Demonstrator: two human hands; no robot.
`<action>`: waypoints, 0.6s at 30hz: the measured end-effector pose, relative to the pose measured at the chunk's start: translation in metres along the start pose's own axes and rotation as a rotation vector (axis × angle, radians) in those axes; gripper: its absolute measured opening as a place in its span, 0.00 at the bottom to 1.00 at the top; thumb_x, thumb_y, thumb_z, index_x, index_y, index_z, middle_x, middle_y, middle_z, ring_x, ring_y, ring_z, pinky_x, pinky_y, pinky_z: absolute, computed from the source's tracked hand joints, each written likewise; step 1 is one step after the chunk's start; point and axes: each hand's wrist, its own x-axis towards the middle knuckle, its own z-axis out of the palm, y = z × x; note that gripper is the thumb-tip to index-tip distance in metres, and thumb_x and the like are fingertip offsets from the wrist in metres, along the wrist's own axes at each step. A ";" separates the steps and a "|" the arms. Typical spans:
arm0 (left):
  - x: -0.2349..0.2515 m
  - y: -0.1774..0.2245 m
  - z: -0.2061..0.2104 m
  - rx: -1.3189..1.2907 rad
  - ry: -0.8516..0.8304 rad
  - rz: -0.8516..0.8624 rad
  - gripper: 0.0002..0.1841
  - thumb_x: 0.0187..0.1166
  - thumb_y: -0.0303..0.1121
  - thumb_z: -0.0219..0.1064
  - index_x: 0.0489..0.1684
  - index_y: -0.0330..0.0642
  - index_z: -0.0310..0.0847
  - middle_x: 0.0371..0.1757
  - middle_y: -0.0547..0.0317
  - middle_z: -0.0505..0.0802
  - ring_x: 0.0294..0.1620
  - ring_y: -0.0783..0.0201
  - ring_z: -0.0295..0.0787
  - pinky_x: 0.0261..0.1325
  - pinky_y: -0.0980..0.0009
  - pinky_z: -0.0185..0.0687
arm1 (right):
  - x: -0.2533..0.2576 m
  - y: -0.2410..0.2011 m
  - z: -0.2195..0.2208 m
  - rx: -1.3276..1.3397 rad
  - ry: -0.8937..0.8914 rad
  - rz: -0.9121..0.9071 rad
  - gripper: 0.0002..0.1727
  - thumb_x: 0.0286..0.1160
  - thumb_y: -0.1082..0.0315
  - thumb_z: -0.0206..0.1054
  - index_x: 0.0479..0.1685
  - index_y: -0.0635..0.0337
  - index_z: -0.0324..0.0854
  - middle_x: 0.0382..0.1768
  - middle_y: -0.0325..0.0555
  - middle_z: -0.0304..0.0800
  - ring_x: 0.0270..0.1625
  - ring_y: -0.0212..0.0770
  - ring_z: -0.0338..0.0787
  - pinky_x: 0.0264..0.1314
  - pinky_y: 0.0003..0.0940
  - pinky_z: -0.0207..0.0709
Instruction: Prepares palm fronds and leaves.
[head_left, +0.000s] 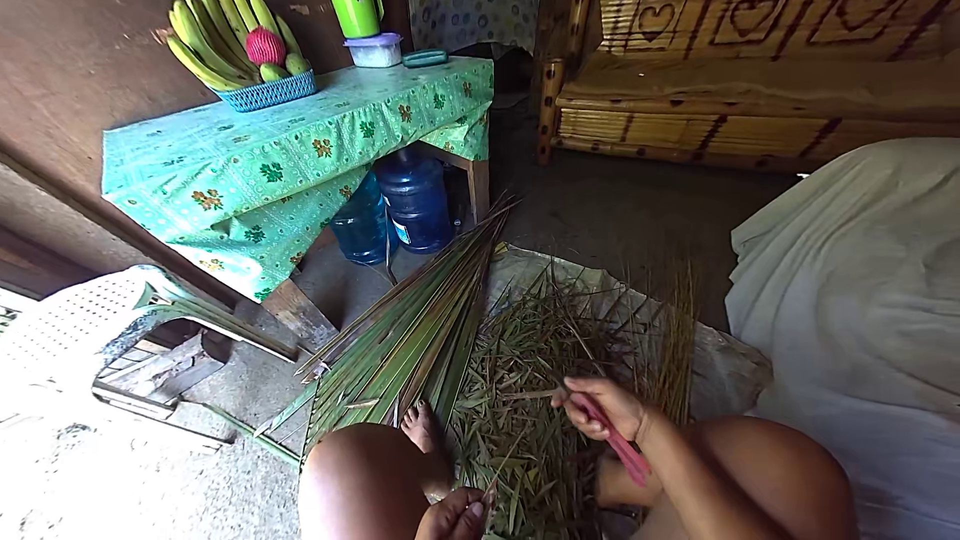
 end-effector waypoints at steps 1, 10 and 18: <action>0.002 0.000 0.002 -0.002 -0.007 -0.002 0.11 0.91 0.27 0.51 0.50 0.37 0.82 0.18 0.69 0.83 0.12 0.75 0.78 0.16 0.77 0.78 | 0.001 0.004 0.003 -0.018 -0.043 0.025 0.30 0.90 0.49 0.33 0.49 0.54 0.81 0.15 0.30 0.78 0.11 0.21 0.72 0.13 0.15 0.66; 0.012 0.012 0.006 -0.043 0.059 -0.014 0.12 0.91 0.26 0.49 0.49 0.37 0.82 0.15 0.67 0.82 0.11 0.75 0.77 0.15 0.79 0.76 | -0.010 0.013 0.038 -0.111 -0.277 -0.007 0.28 0.85 0.47 0.47 0.62 0.55 0.86 0.17 0.33 0.84 0.12 0.23 0.77 0.14 0.18 0.73; 0.010 0.006 0.011 -0.007 -0.037 -0.022 0.11 0.91 0.27 0.51 0.50 0.37 0.82 0.18 0.69 0.83 0.13 0.74 0.78 0.17 0.77 0.78 | 0.011 0.000 0.030 0.232 0.269 -0.240 0.28 0.96 0.54 0.31 0.68 0.59 0.74 0.15 0.31 0.73 0.11 0.23 0.68 0.12 0.16 0.63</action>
